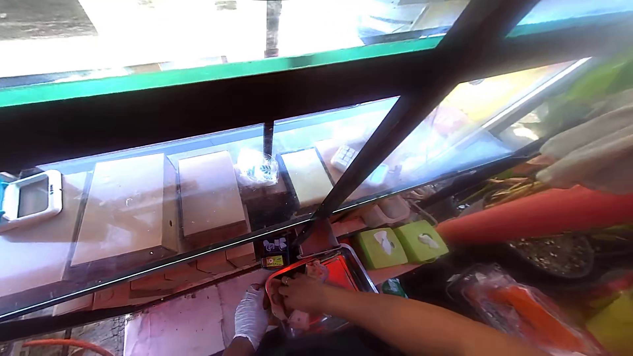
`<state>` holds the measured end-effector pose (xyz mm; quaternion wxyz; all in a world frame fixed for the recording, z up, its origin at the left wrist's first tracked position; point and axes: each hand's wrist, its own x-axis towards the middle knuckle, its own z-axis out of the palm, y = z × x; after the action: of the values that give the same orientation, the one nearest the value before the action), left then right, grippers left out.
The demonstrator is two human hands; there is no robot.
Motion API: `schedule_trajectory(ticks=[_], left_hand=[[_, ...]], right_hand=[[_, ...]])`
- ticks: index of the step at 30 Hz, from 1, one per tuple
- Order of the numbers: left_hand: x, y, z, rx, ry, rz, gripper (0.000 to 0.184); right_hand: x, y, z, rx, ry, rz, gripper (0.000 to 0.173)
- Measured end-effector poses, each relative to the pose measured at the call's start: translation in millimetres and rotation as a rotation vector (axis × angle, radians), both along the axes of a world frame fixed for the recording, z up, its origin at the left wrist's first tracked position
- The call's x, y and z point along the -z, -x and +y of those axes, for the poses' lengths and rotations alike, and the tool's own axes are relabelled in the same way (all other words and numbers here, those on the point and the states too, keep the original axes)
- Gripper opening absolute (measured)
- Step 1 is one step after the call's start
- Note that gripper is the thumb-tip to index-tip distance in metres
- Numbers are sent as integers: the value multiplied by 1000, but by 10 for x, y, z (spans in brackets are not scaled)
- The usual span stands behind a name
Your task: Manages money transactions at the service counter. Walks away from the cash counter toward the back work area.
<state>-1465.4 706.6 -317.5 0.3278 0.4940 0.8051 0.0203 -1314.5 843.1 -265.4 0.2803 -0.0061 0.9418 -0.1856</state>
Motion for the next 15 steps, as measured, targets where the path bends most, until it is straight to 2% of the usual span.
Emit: schedule_trajectory(ticks=[4, 6, 7, 9, 12, 15], left_hand=[[-40, 26, 22, -66, 86, -32, 71], [-54, 47, 39, -68, 129, -53, 67], [-71, 53, 45, -59, 148, -61, 63], [-101, 60, 36, -33, 172, -64, 59], [-152, 76, -14, -25, 173, -49, 50], [-196, 128, -101, -88, 176, -20, 43]], right_hand=[[-246, -140, 68, 42, 39, 62, 30], [-364, -234, 173, 107, 71, 184, 35], [-423, -269, 225, 171, 98, 226, 30], [-542, -315, 288, 416, 231, 258, 13], [-550, -350, 241, 968, 671, 298, 38], [-358, -376, 55, 1347, 1059, 270, 43]])
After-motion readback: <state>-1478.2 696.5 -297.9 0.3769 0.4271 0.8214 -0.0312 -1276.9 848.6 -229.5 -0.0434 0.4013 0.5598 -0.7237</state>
